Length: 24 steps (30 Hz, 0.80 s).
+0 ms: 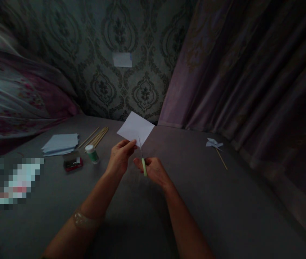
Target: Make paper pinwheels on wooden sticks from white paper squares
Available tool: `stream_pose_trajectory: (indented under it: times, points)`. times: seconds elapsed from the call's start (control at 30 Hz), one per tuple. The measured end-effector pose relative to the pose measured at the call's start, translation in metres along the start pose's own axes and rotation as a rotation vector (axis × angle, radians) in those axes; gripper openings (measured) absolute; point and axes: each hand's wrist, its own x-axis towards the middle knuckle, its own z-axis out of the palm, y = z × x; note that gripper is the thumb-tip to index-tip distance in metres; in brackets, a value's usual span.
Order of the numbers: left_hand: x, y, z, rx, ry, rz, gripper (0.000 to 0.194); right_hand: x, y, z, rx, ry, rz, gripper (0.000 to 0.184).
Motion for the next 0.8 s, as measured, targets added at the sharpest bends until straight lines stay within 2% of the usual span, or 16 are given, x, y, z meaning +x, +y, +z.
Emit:
stream_pose_trajectory:
  times: [0.8]
  points:
    - [0.0003, 0.0030, -0.0007, -0.047, -0.011, -0.014, 0.026, 0.0004, -0.0040, 0.0028, -0.022, 0.081, 0.054, 0.041]
